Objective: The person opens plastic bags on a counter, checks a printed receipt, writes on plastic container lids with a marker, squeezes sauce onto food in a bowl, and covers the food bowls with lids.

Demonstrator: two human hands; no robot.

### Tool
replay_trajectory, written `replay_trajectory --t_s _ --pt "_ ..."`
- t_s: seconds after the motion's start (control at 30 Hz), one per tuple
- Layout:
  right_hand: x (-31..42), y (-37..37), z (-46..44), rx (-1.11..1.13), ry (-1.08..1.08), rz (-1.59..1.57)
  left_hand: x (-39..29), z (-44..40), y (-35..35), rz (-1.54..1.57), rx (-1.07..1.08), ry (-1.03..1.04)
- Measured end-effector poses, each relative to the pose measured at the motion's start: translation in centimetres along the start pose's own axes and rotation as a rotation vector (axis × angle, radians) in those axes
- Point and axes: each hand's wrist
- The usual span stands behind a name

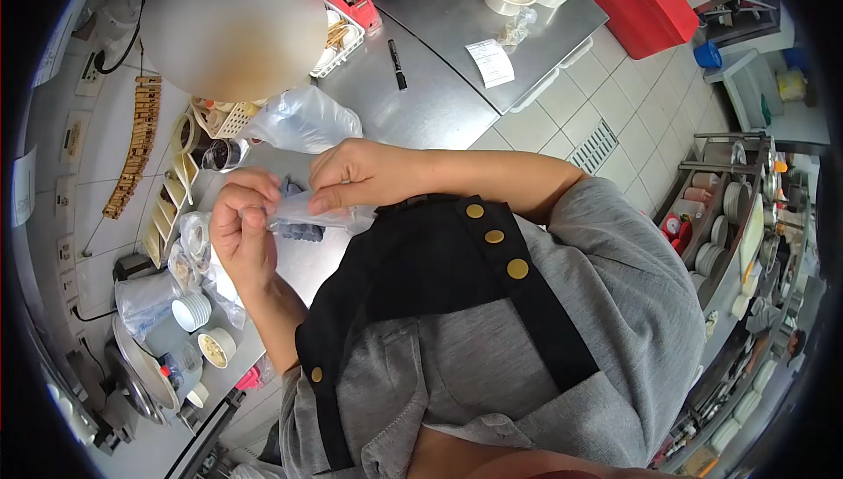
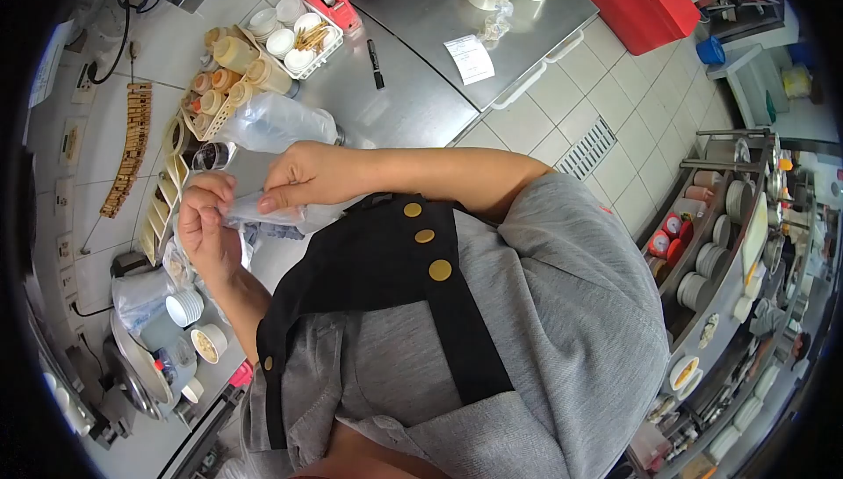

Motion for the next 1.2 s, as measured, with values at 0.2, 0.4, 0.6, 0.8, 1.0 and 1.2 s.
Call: replay_trajectory --t_s 0.2,0.4,0.6,0.8,1.0,1.2 --pt "1.6 -1.6 0.0 -0.133 -0.245 -0.269 1.8 0.7 -0.3 -0.027 0.090 -0.031" --pt "1.3 -3.0 -0.4 0.067 -0.289 -0.714 0.7 0.9 0.0 0.289 -0.044 -0.011" --pt "-0.2 -3.7 -2.8 -0.074 -0.164 -0.917 4.8 -1.3 -3.2 0.943 -0.031 -0.063" --pt "-5.0 -5.9 -4.1 -0.304 -0.052 -0.948 9.5 -5.1 -3.9 0.915 -0.364 -0.432" --pt "-17.9 -7.5 0.7 -0.308 0.175 -1.149 22.5 -0.2 -3.0 1.125 -0.208 -0.803" --pt "-23.4 -8.8 3.1 -0.446 0.334 -0.967 29.6 2.1 1.4 0.865 -0.485 -0.985"
Point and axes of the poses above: each hand's wrist, its own z-axis away from the middle knuckle, its own y-axis out of the palm, x = y × z, and after that the axes turned 4 degrees about -z, right-handed
